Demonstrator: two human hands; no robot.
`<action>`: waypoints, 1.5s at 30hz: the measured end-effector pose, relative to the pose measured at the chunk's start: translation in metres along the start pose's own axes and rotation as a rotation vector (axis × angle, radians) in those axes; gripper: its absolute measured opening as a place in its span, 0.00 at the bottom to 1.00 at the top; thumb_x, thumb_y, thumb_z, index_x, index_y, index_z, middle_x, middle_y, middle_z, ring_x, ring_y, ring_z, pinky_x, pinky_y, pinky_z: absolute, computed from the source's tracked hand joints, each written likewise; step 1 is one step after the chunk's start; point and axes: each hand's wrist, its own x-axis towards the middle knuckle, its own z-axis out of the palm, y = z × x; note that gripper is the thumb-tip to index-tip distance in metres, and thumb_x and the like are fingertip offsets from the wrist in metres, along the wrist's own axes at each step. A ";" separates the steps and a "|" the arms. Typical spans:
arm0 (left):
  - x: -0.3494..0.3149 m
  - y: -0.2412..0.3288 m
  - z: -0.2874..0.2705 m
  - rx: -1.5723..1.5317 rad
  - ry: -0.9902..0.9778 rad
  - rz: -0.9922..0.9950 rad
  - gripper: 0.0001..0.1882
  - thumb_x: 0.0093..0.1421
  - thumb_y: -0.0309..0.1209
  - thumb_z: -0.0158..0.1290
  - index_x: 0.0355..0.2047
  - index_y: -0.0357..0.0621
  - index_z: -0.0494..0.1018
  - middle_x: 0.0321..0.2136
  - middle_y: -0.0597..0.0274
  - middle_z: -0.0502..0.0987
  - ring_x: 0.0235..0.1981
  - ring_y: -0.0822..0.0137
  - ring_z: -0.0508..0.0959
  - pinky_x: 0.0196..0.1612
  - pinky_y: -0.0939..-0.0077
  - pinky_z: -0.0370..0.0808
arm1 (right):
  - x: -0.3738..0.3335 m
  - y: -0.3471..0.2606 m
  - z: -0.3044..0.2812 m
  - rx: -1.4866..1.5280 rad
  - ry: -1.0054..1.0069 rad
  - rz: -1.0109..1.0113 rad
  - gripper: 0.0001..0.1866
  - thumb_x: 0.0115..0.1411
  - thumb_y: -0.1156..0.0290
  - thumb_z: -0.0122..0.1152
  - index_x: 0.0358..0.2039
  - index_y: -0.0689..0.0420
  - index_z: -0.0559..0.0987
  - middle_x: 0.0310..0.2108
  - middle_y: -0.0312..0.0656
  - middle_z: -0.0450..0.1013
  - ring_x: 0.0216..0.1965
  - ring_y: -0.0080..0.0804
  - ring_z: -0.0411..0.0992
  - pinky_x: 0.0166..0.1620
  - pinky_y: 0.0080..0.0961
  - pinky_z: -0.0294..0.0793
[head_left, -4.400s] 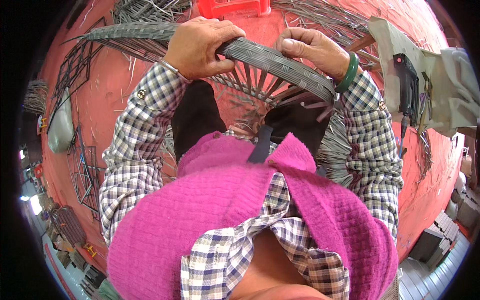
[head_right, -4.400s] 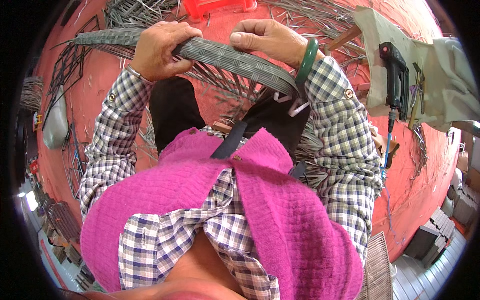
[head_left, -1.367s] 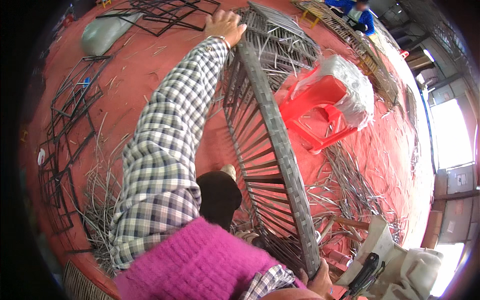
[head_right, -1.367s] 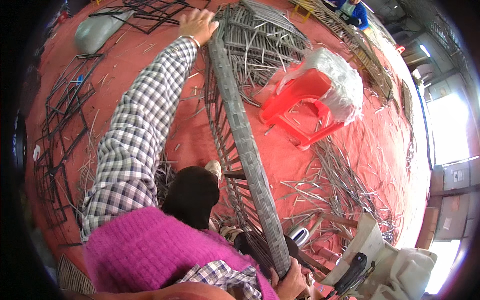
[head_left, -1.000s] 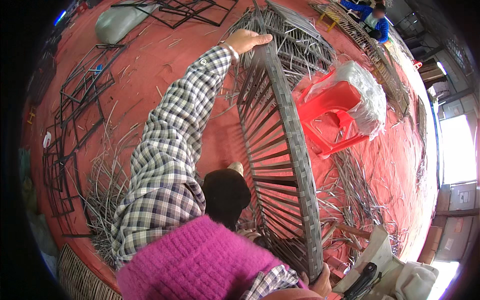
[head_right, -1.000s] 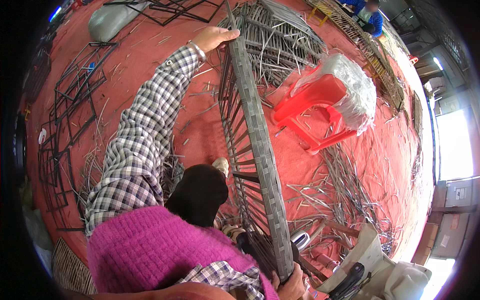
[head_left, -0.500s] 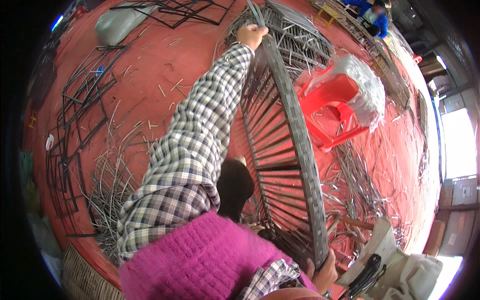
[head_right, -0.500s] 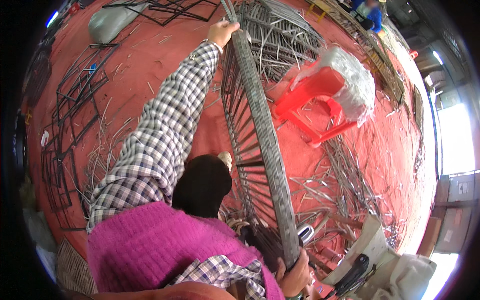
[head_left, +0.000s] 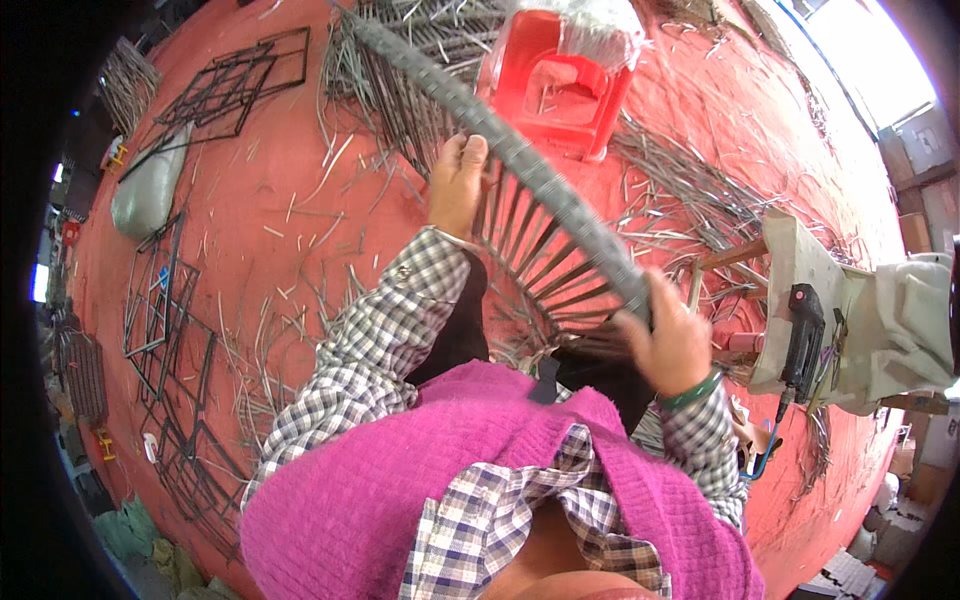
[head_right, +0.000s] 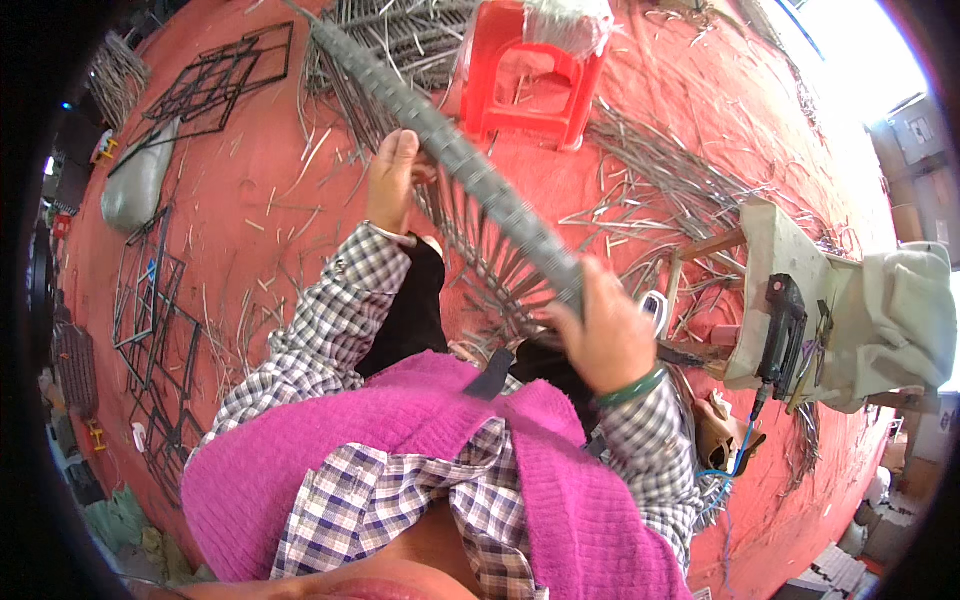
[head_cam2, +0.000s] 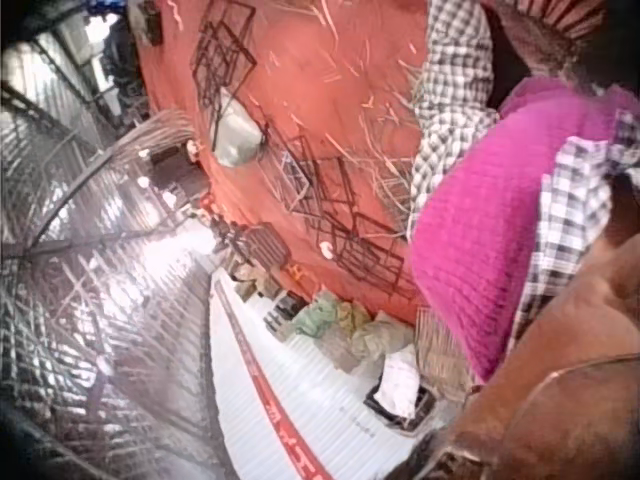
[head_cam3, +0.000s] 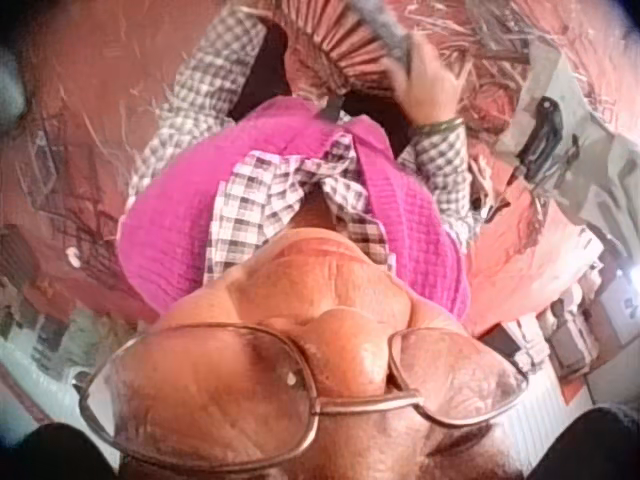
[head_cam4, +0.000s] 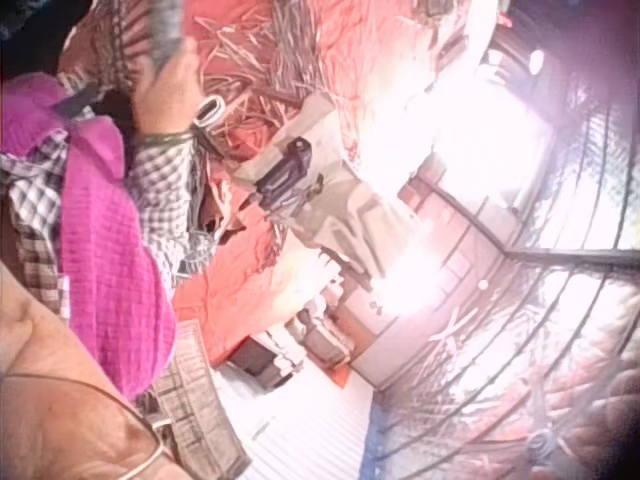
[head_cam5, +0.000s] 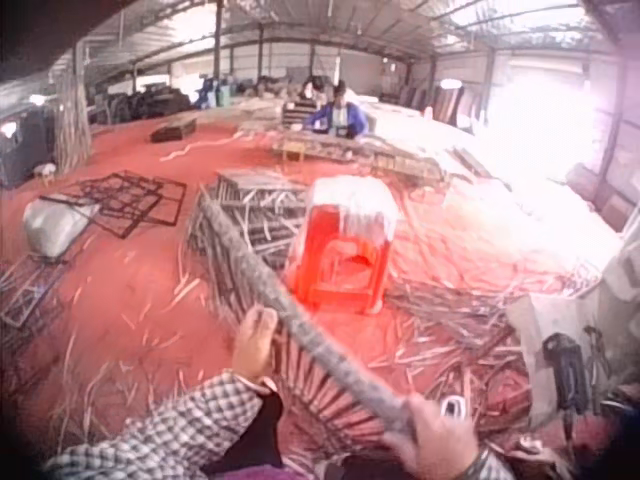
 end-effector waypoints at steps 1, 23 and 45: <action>0.000 0.004 -0.003 0.088 -0.010 0.049 0.18 0.63 0.44 0.47 0.38 0.39 0.70 0.23 0.69 0.70 0.25 0.77 0.72 0.30 0.83 0.70 | -0.017 -0.007 -0.001 0.067 -0.007 -0.019 0.32 0.49 0.63 0.63 0.52 0.63 0.64 0.42 0.54 0.71 0.36 0.48 0.73 0.37 0.37 0.72; -0.091 -0.002 0.008 0.311 -0.342 0.414 0.45 0.55 0.49 0.52 0.62 0.32 0.46 0.60 0.40 0.54 0.62 0.52 0.56 0.60 0.67 0.57 | 0.018 -0.033 0.056 0.509 0.376 -0.188 0.30 0.48 0.67 0.65 0.51 0.62 0.68 0.39 0.54 0.73 0.40 0.50 0.73 0.40 0.36 0.73; -0.066 0.091 0.038 0.734 -0.690 1.070 0.33 0.51 0.40 0.59 0.57 0.48 0.62 0.54 0.59 0.67 0.58 0.57 0.63 0.61 0.61 0.53 | -0.054 -0.054 -0.093 0.925 -0.041 -0.041 0.08 0.57 0.71 0.53 0.34 0.62 0.73 0.17 0.32 0.66 0.17 0.17 0.63 0.22 0.16 0.61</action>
